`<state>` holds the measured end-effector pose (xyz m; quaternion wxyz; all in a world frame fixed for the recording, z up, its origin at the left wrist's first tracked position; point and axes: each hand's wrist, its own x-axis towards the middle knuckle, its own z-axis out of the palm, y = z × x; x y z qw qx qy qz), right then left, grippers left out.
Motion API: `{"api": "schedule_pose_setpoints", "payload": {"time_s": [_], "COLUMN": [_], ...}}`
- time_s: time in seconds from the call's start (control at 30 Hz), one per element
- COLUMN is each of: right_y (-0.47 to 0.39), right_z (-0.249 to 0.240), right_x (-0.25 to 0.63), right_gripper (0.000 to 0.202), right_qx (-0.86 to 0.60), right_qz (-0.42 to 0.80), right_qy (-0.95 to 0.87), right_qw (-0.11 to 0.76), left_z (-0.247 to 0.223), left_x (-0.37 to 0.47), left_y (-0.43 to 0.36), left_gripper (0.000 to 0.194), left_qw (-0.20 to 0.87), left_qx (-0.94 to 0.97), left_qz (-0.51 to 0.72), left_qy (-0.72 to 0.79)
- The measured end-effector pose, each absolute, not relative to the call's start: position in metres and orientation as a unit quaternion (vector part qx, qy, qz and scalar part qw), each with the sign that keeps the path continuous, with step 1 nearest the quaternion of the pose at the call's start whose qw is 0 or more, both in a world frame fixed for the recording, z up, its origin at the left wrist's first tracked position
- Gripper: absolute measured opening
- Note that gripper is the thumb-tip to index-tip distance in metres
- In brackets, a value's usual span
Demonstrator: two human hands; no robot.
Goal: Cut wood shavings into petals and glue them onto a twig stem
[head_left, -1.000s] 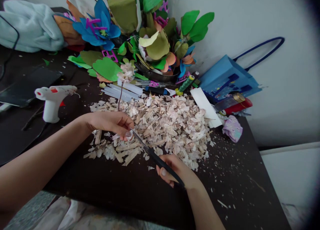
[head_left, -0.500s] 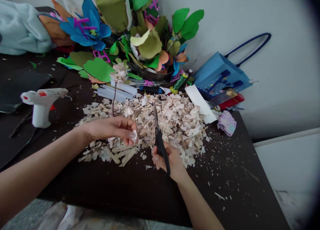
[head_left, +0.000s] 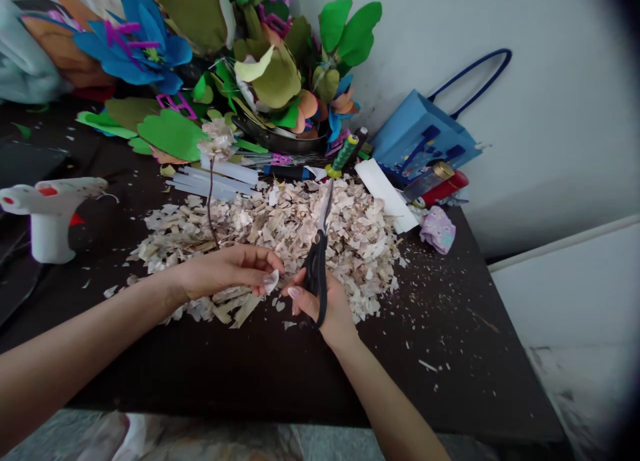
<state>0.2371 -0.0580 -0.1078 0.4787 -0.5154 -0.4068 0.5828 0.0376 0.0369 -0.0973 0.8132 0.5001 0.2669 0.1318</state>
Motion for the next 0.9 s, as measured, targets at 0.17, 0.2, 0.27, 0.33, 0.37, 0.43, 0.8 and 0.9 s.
{"api": "schedule_pose_setpoints", "payload": {"time_s": [0.17,0.2,0.27,0.33,0.37,0.43,0.8,0.9], "right_y": [-0.056,-0.056,-0.055,-0.055,-0.054,-0.054,-0.055,-0.055], "right_z": [-0.11,-0.11,-0.109,-0.107,-0.106,-0.103,-0.107,-0.106], "right_x": [0.232,0.232,0.23,0.229,0.229,0.228,0.227,0.229], "right_gripper": [0.041,0.042,0.043,0.044,0.045,0.045,0.037,0.037], "right_qx": [-0.523,-0.525,-0.527,-0.527,-0.526,-0.525,-0.523,-0.522], "right_qz": [0.562,0.559,0.552,0.551,0.553,0.558,0.547,0.553], "right_qy": [-0.406,-0.405,-0.403,-0.401,-0.398,-0.392,-0.389,-0.385], "right_qw": [0.495,0.498,0.504,0.509,0.509,0.51,0.525,0.524], "left_z": [-0.101,-0.101,-0.1,-0.098,-0.098,-0.098,-0.109,-0.107], "left_x": [0.043,0.043,0.045,0.046,0.047,0.049,0.057,0.056], "left_y": [0.03,0.029,0.027,0.024,0.023,0.022,0.015,0.015], "left_gripper": [0.023,0.02,0.018,0.02,0.022,0.026,0.031,0.032], "left_qw": [0.839,0.845,0.853,0.856,0.856,0.854,0.806,0.803], "left_qx": [0.43,0.413,0.384,0.364,0.358,0.353,0.44,0.456], "left_qz": [0.173,0.179,0.19,0.2,0.204,0.21,0.229,0.215], "left_qy": [0.286,0.29,0.298,0.308,0.312,0.319,0.322,0.319]}}
